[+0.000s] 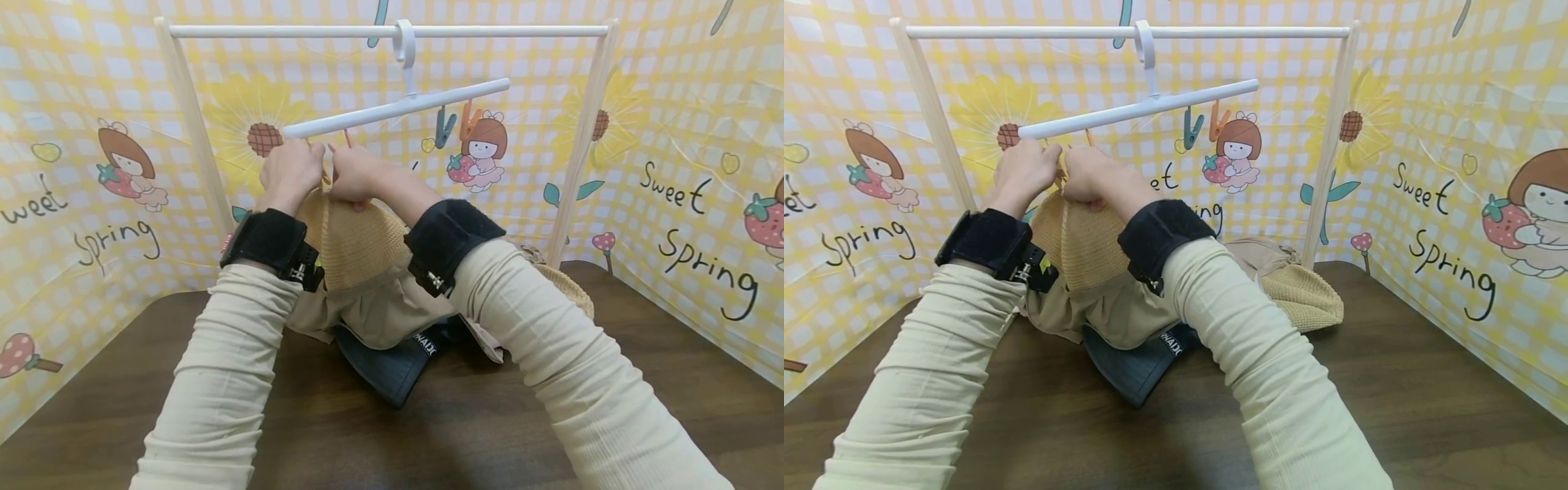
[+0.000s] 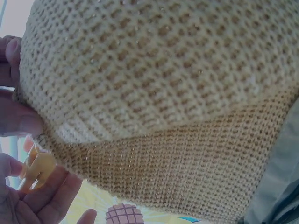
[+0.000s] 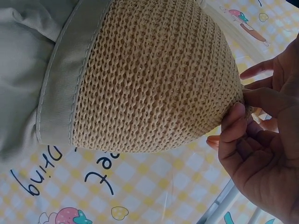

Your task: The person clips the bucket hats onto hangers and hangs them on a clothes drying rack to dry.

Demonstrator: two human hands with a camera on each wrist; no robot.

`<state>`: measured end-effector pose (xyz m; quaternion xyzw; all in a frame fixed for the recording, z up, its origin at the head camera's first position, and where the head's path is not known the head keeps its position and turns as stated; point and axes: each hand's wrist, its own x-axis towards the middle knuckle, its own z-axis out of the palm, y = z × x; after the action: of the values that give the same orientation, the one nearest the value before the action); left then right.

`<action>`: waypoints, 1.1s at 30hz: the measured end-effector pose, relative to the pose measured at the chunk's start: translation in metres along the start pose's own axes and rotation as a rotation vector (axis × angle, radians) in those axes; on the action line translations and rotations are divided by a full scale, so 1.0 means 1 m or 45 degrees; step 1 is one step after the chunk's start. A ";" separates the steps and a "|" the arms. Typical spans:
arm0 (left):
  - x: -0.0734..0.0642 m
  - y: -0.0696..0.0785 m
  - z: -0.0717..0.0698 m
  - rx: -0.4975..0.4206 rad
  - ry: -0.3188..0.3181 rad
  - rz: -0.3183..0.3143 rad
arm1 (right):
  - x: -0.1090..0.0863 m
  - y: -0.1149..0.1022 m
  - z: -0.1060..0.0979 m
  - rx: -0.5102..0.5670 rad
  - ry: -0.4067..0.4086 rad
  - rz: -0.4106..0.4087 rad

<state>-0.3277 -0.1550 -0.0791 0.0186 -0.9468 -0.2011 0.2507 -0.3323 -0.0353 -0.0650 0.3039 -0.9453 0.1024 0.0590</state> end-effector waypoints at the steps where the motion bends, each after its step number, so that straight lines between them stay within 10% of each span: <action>1: 0.000 0.000 0.000 0.006 0.003 0.000 | 0.000 0.000 0.000 0.005 0.002 -0.003; 33: 0.000 0.001 -0.005 0.017 -0.064 -0.001 | 0.000 -0.003 0.001 -0.009 0.101 -0.055</action>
<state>-0.3250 -0.1556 -0.0748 0.0157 -0.9541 -0.1954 0.2264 -0.3308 -0.0384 -0.0655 0.3197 -0.9358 0.1096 0.0999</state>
